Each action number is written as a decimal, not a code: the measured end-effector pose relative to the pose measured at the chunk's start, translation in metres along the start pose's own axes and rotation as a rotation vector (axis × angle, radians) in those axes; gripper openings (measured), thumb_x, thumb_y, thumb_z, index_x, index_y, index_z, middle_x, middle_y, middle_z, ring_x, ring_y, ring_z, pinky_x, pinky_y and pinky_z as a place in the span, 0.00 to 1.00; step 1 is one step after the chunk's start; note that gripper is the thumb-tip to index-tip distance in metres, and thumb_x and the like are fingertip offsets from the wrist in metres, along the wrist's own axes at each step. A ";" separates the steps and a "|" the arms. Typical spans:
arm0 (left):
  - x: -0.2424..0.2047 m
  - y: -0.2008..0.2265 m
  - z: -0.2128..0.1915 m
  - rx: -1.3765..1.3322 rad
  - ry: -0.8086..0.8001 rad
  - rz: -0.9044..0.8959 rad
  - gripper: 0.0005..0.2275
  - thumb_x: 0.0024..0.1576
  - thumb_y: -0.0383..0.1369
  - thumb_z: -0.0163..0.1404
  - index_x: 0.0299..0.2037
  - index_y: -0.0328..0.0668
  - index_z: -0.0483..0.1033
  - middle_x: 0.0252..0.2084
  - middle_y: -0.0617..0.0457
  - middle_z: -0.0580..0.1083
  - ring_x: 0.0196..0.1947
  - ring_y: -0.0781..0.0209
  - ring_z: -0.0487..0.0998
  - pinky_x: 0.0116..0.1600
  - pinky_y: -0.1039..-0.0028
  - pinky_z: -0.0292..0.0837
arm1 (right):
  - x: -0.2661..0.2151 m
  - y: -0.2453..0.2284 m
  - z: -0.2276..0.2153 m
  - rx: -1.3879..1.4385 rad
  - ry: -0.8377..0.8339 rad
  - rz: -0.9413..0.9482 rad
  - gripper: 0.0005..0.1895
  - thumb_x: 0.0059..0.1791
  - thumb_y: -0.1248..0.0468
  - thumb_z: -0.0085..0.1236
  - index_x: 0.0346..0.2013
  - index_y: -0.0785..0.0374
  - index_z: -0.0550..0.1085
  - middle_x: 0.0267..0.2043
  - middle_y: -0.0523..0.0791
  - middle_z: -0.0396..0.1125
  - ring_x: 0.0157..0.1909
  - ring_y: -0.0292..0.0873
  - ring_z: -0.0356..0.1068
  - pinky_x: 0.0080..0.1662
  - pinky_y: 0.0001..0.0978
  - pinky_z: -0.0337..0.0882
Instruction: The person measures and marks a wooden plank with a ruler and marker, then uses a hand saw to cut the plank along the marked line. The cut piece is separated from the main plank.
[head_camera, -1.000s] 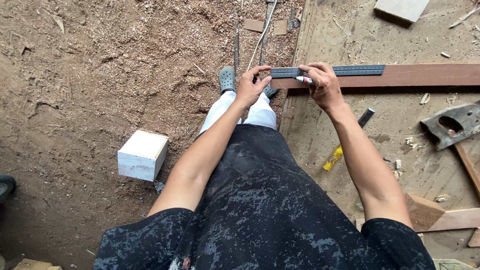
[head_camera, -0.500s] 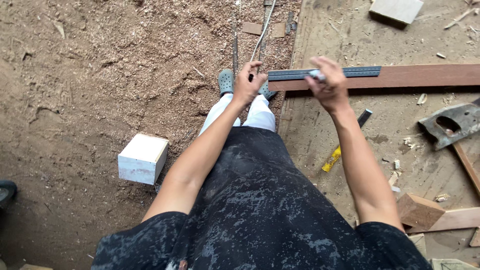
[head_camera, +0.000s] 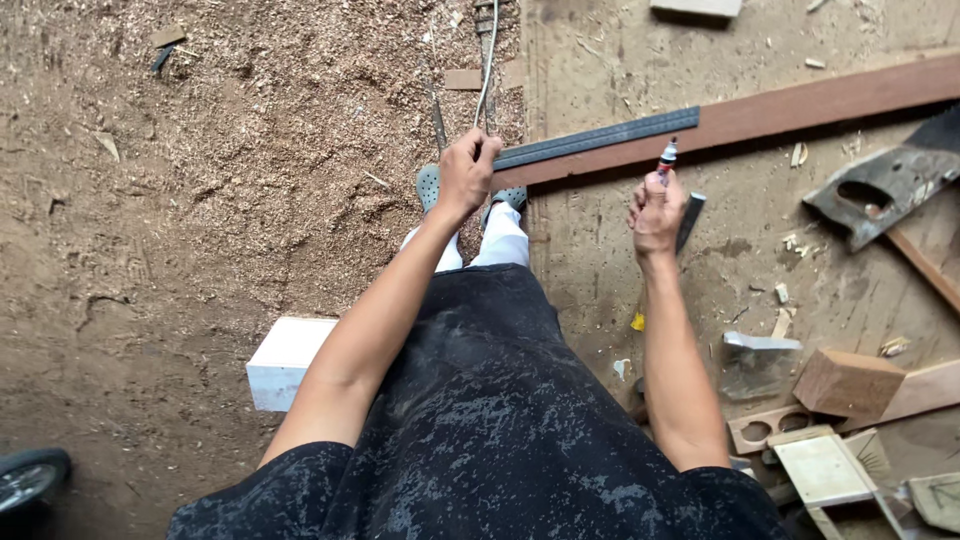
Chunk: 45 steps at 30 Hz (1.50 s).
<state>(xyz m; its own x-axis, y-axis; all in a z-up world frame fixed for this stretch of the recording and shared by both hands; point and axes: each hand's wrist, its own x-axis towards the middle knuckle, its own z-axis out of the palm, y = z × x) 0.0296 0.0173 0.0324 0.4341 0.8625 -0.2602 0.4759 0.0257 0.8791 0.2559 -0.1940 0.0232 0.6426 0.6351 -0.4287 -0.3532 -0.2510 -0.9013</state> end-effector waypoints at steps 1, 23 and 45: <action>0.002 -0.001 0.002 0.054 0.006 -0.015 0.16 0.59 0.42 0.49 0.28 0.36 0.73 0.25 0.49 0.74 0.27 0.58 0.75 0.36 0.69 0.70 | -0.005 0.001 0.001 0.021 -0.008 0.016 0.14 0.58 0.51 0.48 0.37 0.54 0.60 0.26 0.35 0.53 0.22 0.28 0.52 0.22 0.21 0.53; 0.011 -0.034 0.008 -0.143 -0.015 -0.298 0.23 0.48 0.42 0.68 0.37 0.45 0.62 0.32 0.56 0.72 0.33 0.68 0.75 0.41 0.76 0.75 | -0.026 0.022 0.021 0.006 -0.185 -0.011 0.11 0.59 0.56 0.43 0.53 0.52 0.57 0.28 0.37 0.54 0.25 0.30 0.55 0.24 0.21 0.56; -0.004 -0.088 0.071 -0.283 0.235 -0.194 0.21 0.50 0.37 0.68 0.41 0.38 0.66 0.33 0.56 0.68 0.31 0.67 0.67 0.36 0.78 0.68 | -0.057 0.031 0.035 0.089 -0.217 -0.145 0.09 0.60 0.66 0.38 0.53 0.60 0.66 0.42 0.43 0.64 0.30 0.34 0.63 0.27 0.27 0.70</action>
<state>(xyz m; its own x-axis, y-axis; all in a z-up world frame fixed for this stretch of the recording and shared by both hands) 0.0407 -0.0242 -0.0723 0.1553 0.9188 -0.3628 0.2881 0.3092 0.9063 0.1846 -0.2130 0.0220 0.5338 0.8036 -0.2632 -0.3328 -0.0865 -0.9390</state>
